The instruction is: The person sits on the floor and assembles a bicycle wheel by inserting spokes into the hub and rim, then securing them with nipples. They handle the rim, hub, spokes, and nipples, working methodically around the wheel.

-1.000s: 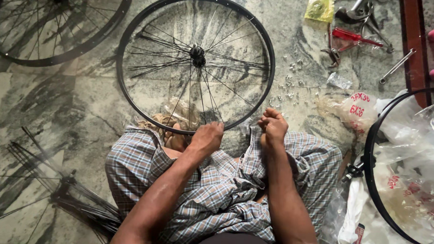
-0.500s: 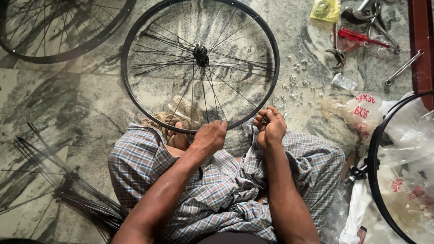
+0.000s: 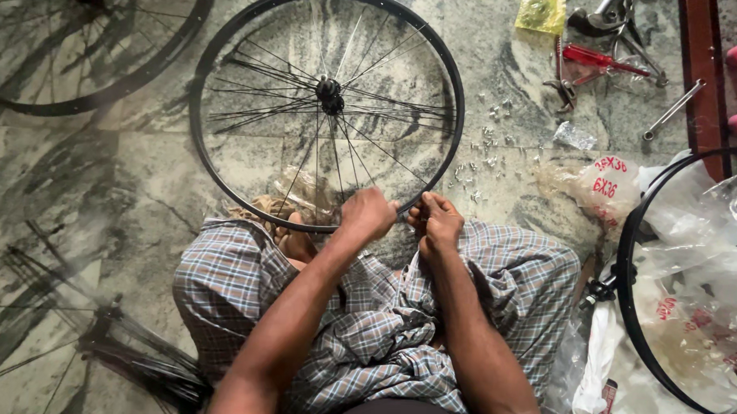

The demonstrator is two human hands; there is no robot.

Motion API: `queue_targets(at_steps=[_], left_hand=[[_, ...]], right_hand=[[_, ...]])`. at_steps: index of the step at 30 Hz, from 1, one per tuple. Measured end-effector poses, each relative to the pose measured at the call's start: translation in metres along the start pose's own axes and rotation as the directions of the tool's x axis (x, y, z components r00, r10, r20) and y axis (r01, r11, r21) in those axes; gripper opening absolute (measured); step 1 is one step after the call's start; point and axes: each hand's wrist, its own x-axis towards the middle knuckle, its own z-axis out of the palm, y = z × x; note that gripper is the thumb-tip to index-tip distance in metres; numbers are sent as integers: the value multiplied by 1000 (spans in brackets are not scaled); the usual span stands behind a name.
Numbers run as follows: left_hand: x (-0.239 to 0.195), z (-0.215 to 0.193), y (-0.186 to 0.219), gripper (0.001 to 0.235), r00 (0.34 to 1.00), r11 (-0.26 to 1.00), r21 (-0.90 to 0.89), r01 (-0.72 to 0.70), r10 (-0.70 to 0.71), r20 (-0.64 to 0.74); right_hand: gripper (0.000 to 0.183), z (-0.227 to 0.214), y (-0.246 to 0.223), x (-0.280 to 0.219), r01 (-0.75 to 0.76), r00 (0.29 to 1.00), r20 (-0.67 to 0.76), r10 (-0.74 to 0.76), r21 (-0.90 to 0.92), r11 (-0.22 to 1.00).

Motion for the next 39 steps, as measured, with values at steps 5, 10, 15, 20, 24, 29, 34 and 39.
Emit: queue_targets(at_steps=[5,10,15,20,24,29,34,39], left_hand=[[50,41,-7,21,970,331,-912,243,-100,223],[69,71,-20,15,983,484,-857,179,-112,143],[59,62,-9,15,958,688,-668,284,-178,224],[45,52,-2,15,964,762,-621,187,-263,-32],[48,58,-1,14,953,780,-618,96,-252,-171],[55,69,-12,18,973,550,-831,89,-225,-45],[61,67,-26,16,996,512,-855,86,-54,68],[55,57,-31,14,973,470,-867,164,68,221]], right_hand=[[10,0,-2,-6,-26,999,-21,25,-27,999],[12,5,0,-9,27,999,-34,-29,-50,998],[14,9,3,-10,51,995,-78,-59,-102,994],[12,8,0,-16,35,999,-16,-37,-68,997],[12,10,-3,-16,29,999,-41,-33,-95,995],[14,11,-2,-17,25,998,-48,-31,-122,992],[16,9,2,-15,47,997,-51,-55,-145,988],[14,5,7,-21,26,997,-63,-31,-82,996]])
